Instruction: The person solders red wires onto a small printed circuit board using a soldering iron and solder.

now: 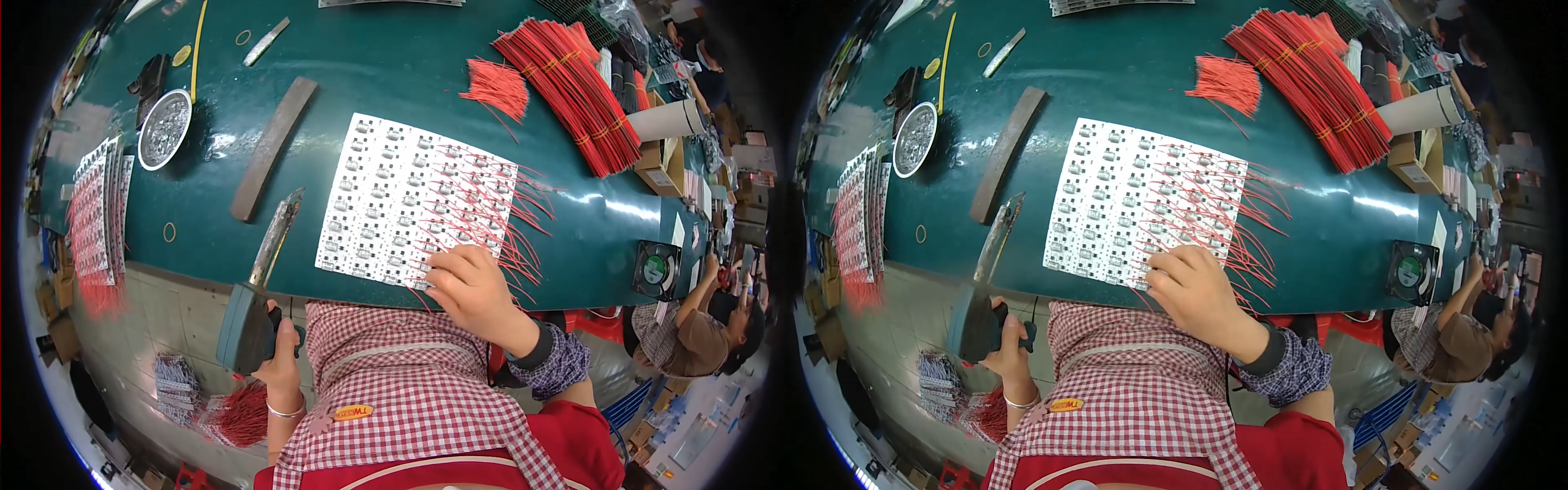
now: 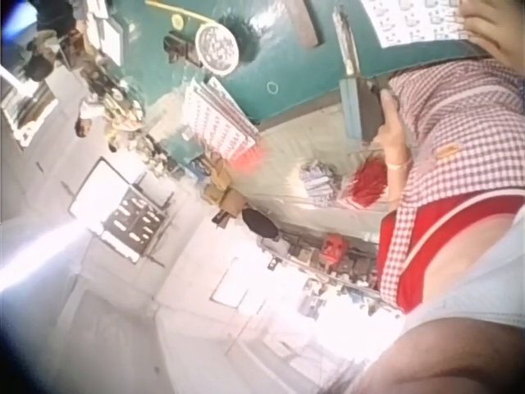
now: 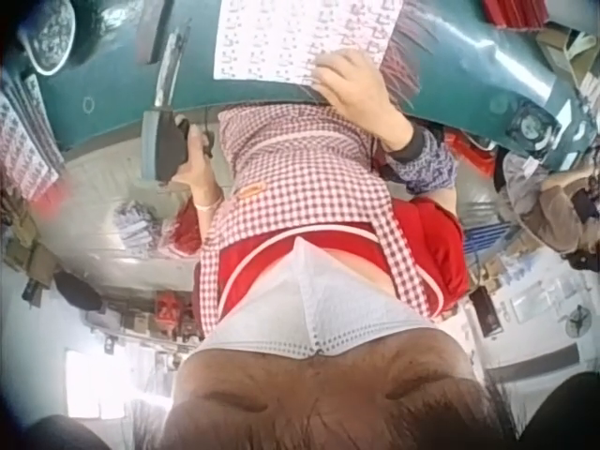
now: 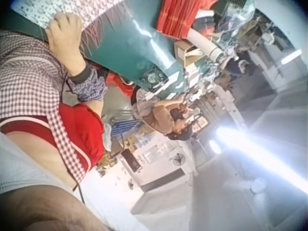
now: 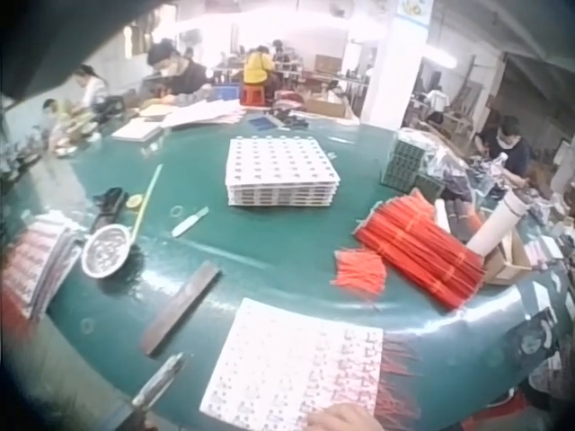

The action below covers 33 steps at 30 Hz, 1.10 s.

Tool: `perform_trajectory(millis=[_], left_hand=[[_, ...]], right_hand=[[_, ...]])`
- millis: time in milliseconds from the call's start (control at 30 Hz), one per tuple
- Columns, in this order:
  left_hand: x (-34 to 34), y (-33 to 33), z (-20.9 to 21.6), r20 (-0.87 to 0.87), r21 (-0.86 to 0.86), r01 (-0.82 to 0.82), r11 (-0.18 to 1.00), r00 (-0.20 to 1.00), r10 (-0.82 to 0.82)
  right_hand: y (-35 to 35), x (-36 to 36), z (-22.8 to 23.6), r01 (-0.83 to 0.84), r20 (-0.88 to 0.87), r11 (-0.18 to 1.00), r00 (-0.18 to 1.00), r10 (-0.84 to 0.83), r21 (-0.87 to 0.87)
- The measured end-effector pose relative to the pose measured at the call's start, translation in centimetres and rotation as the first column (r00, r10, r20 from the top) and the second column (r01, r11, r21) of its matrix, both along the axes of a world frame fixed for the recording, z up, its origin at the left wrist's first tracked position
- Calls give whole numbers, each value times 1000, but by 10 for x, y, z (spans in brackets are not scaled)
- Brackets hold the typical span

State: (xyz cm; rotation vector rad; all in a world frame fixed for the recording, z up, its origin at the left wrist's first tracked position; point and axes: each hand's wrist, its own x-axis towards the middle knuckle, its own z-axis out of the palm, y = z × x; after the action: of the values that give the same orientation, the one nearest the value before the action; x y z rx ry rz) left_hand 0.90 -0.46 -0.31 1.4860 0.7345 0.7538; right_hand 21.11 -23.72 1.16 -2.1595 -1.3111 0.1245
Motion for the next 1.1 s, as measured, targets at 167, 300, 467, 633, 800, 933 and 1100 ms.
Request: perform_trajectory(millis=[167,300,467,633,800,933,1100], left_hand=[[16,2,0,-33,65,59,996,998,-57],[17,29,6,-79,242,-96,965,990,118],[-11,146,108,190,803,-302,513,947,261],[-31,180,183,121,989,-134,67,978,169],[6,133,95,135,471,-368,802,928,347],[30,86,60,-42,156,-388,908,916,399],[44,72,56,-48,148,-311,939,946,321]], right_hand=[[1,0,-8,-13,-8,1000,1000,14,26],[4,3,3,-27,10,999,1000,27,27],[-14,38,47,-61,-28,998,998,61,-3],[-5,165,37,224,322,966,912,-255,130],[13,252,13,235,402,969,882,-246,79],[18,276,10,241,127,965,965,-228,-101],[24,278,15,269,118,952,960,-253,-146]])
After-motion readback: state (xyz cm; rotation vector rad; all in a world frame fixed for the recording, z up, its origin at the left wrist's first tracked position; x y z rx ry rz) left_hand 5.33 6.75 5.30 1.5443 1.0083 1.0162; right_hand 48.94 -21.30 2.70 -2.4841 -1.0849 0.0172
